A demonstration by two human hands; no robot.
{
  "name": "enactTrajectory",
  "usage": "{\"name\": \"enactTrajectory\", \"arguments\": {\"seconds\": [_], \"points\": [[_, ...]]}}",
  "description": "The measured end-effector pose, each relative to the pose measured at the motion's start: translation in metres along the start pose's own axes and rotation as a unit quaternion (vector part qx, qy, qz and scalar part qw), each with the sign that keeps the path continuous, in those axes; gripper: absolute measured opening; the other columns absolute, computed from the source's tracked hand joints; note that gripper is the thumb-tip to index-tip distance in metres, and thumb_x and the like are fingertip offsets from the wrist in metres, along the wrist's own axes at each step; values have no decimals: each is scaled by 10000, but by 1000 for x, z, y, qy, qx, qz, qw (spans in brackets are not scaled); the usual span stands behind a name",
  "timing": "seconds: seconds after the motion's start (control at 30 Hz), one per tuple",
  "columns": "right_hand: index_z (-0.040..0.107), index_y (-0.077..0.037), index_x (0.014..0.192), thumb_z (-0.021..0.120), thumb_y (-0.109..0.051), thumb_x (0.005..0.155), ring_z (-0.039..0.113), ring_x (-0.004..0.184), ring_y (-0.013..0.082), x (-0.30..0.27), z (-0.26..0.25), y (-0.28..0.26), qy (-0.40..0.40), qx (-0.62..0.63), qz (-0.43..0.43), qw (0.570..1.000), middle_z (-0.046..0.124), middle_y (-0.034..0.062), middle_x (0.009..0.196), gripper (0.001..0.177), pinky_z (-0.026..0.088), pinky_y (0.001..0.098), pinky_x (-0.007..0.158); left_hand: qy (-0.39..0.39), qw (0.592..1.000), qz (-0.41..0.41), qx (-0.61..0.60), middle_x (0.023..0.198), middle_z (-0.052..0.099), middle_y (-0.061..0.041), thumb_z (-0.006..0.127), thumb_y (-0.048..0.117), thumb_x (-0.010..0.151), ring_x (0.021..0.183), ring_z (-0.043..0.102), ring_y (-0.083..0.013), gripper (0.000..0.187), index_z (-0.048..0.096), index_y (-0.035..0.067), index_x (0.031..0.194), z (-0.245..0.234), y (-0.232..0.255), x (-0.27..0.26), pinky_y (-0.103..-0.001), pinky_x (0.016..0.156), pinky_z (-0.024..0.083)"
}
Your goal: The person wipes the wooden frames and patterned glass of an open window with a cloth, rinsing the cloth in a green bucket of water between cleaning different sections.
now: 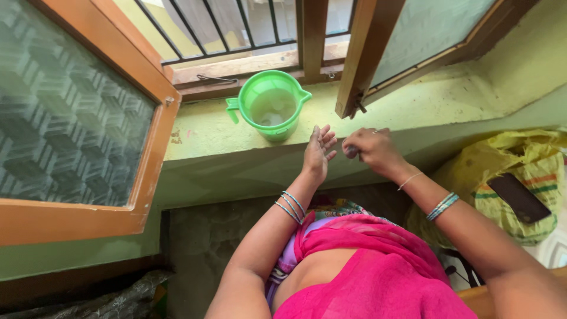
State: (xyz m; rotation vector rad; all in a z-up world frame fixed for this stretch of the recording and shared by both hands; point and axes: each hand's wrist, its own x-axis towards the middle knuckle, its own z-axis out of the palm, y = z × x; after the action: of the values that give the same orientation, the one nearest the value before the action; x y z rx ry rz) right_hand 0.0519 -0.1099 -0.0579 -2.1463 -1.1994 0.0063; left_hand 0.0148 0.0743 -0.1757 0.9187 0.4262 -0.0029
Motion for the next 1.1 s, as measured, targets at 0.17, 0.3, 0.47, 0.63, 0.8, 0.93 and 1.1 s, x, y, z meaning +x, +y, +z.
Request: {"name": "enactTrajectory", "arguments": {"seconds": [0.17, 0.3, 0.47, 0.63, 0.8, 0.93, 1.1], "points": [[563, -92, 1208, 555, 28, 1014, 605, 689, 73, -8, -25, 0, 236, 337, 177, 894, 686, 15, 910, 229, 482, 238, 488, 19, 999, 25, 24, 1417, 601, -161, 434, 576, 1008, 1297, 545, -276, 687, 557, 63, 1448, 16, 7, -17, -465, 1020, 408], [525, -88, 1297, 580, -40, 1087, 583, 668, 63, 16, -35, -5, 323, 378, 135, 857, 623, 20, 859, 222, 454, 217, 500, 71, 991, 99, 64, 1523, 498, -106, 463, 492, 993, 1386, 467, -271, 595, 490, 173, 1494, 43, 32, -30, -515, 1077, 390], [541, -20, 1220, 737, -72, 994, 689, 812, 151, 53, -5, -26, 331, 182, 62, 924, 620, 93, 1085, 304, 595, 285, 606, 10, 988, 125, 89, 1649, 340, -6, 405, 500, 962, 1512, 262, -252, 650, 385, 284, 1575, 71, 63, -30, -606, 1135, 239], [587, -24, 1188, 791, -41, 811, 685, 909, 271, 66, -21, -19, 311, -69, 10, 948, 634, 122, 1056, 428, 584, 403, 712, 2, 984, 131, 118, 1648, 365, -28, 373, 515, 969, 1507, 286, -297, 652, 432, 254, 1565, 73, 69, -22, -637, 1152, 193], [589, -17, 1046, 765, -33, 840, 728, 753, 192, 69, -31, -28, 268, 55, 92, 957, 705, 112, 909, 272, 581, 328, 613, -13, 985, 119, 122, 1664, 336, -19, 368, 540, 978, 1537, 234, -280, 654, 408, 267, 1571, 68, 70, -23, -651, 1168, 157], [545, -10, 956, 742, 15, 878, 643, 610, 120, 63, -12, -2, 292, 346, 165, 876, 729, 104, 852, 213, 530, 280, 502, -21, 986, 110, 121, 1676, 308, -7, 378, 550, 972, 1551, 212, -277, 658, 372, 292, 1578, 69, 71, -24, -651, 1168, 147], [592, 12, 1006, 763, 20, 937, 726, 784, 114, 33, 18, 74, 334, 487, 196, 783, 706, 78, 902, 184, 585, 258, 660, -13, 989, 105, 104, 1661, 331, -3, 412, 547, 970, 1555, 212, -268, 651, 405, 289, 1568, 70, 70, -26, -651, 1168, 145]]}}
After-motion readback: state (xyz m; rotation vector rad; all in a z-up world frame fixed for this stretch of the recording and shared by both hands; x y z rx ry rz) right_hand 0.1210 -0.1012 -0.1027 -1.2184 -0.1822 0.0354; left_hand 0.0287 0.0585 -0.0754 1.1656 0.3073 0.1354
